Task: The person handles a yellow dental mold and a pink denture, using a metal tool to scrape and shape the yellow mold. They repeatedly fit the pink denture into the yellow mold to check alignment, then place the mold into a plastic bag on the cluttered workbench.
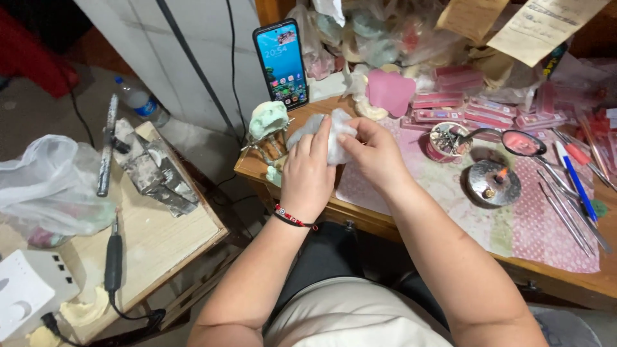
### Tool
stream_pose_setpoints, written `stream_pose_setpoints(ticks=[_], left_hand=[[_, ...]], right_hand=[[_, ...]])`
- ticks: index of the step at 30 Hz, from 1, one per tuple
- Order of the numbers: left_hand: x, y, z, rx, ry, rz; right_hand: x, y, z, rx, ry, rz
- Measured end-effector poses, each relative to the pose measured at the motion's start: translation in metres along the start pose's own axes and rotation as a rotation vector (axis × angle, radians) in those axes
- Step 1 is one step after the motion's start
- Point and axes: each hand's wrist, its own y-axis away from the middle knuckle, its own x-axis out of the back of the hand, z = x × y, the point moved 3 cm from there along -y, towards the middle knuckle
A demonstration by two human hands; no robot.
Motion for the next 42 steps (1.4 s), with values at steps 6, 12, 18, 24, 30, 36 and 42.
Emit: stream_pose_setpoints(ticks=[6,12,18,24,30,36,42], left_hand=[[-0.008,-0.007,0.004,-0.077,0.269,-0.003],[-0.031,-0.002,-0.009,-0.151,0.231,0.058],[-0.012,0.012,-0.008,-0.139,0.342,-0.168],[0.015,0.043,-0.04,-0.175,-0.099,0.13],[0.003,0.061,-0.058,-0.159,-0.126,0.14],[-0.01,0.056,-0.063,-0.167,-0.164,0.182],[0.028,0.043,-0.012,-0.159,0.009,0.186]], right_hand=[[0.041,0.036,-0.059,0.461,0.33,0.208],[0.036,0.066,-0.059,0.813,0.418,0.013],[0.035,0.068,-0.043,0.671,0.585,-0.119],[0.065,0.049,-0.022,0.392,0.804,-0.055],[0.091,0.021,-0.006,0.267,0.228,0.209],[0.081,0.043,-0.051,0.561,0.12,0.278],[0.071,0.077,-0.057,1.023,0.776,0.188]])
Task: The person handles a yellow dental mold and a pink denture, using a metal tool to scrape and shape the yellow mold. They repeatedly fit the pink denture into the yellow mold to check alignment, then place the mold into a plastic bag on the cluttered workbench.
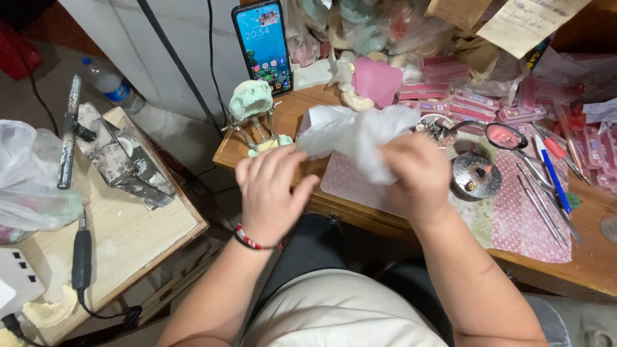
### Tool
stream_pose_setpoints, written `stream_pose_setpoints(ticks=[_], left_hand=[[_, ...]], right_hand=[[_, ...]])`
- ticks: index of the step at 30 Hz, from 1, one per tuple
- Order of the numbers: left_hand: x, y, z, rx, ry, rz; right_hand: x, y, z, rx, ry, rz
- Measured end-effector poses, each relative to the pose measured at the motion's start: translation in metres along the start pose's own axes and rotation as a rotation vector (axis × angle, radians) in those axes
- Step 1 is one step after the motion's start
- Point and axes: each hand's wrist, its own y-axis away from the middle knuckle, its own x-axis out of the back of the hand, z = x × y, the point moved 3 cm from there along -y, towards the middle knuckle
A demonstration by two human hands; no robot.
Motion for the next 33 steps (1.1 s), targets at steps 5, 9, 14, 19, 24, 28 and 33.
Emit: stream_pose_setpoints(ticks=[5,9,14,19,24,28,33], left_hand=[[0.017,-0.023,0.041,0.209,0.444,-0.079],[-0.022,-0.011,0.009,0.6,0.882,-0.215],[-0.018,-0.01,-0.006,0.605,0.998,0.112],[-0.032,-0.012,-0.025,0.746,1.389,0.346],[-0.022,-0.017,-0.016,0.745,1.426,0.251],[-0.015,-0.005,-0.024,0.703,1.201,0.018],[0.029,-0.012,0.005,0.146,0.134,0.22]], right_hand=[[-0.012,-0.011,-0.047,0.245,-0.054,-0.084],[-0.011,-0.026,-0.068,0.378,-0.121,-0.098],[-0.021,-0.016,-0.05,0.324,-0.181,-0.423],[-0.032,-0.039,-0.025,-0.19,-0.301,-0.959],[-0.027,-0.057,0.008,-0.628,0.416,-1.072],[-0.017,-0.061,0.006,-0.707,0.612,-1.168],[-0.028,-0.015,0.027,0.019,0.719,-0.659]])
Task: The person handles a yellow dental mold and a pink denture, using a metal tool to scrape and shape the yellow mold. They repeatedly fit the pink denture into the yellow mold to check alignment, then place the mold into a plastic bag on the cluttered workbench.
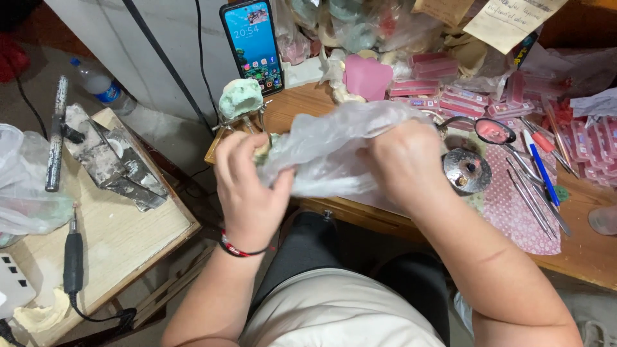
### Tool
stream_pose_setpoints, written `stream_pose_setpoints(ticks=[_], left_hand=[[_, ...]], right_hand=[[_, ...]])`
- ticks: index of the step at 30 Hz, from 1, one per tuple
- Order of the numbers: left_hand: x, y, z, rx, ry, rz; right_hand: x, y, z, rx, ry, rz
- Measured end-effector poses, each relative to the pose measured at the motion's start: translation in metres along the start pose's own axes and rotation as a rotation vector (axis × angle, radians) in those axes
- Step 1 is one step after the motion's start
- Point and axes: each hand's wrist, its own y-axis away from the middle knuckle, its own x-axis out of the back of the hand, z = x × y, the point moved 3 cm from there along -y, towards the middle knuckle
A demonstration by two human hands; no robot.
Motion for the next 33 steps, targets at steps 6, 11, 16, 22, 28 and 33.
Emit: stream_pose_setpoints(ticks=[6,11,16,22,28,33], left_hand=[[-0.032,0.006,0.036,-0.697,0.136,-0.055],[-0.049,-0.025,-0.004,-0.561,0.002,-0.251],[-0.057,-0.03,-0.027,-0.451,-0.105,-0.38],[-0.067,-0.031,-0.029,-0.482,-0.155,-0.416],[-0.054,-0.04,-0.007,-0.431,-0.301,-0.696],[-0.067,-0.023,-0.02,-0.58,-0.381,-0.653]], right_hand=[[0.021,-0.003,-0.042,0.223,-0.157,0.44],[0.05,-0.001,-0.05,0.279,-0.199,0.635],[0.042,0.005,-0.057,0.408,-0.234,0.652],[-0.007,0.003,-0.045,0.313,-0.222,0.39],[0.005,0.017,-0.027,0.333,-0.246,0.288],[-0.033,0.032,-0.01,0.242,-0.236,0.208]])
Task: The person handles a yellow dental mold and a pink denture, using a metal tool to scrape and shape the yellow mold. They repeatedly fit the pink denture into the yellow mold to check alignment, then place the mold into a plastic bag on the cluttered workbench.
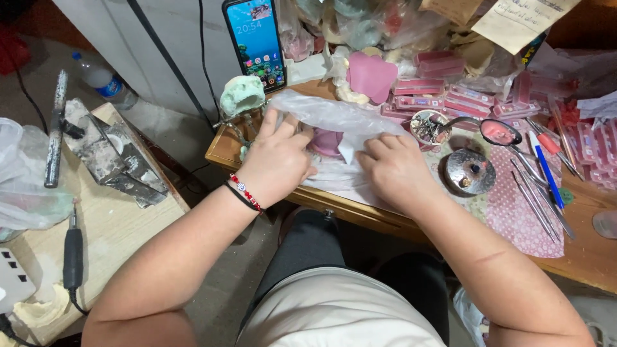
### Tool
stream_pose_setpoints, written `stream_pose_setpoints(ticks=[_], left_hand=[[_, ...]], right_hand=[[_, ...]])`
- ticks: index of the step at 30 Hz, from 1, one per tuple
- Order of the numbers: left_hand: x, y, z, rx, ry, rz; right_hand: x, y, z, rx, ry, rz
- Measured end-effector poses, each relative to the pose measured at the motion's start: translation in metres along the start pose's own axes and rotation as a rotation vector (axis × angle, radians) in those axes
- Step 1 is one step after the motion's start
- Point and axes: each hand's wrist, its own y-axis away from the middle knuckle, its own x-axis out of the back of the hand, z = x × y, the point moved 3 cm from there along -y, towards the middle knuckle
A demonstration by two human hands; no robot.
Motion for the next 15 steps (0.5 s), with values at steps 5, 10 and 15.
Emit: stream_pose_setpoints(ticks=[5,10,15], left_hand=[[-0.009,-0.003,0.0,0.022,0.045,-0.051],[-0.01,-0.024,0.001,-0.106,0.157,0.345],[-0.051,-0.03,0.002,-0.051,0.197,0.184]], right_hand=[[0.015,-0.005,0.007,-0.132,-0.149,-0.208],[-0.002,-0.011,0.009,-0.197,-0.188,-0.154],[0.002,-0.028,0.007,-0.397,-0.338,-0.453]])
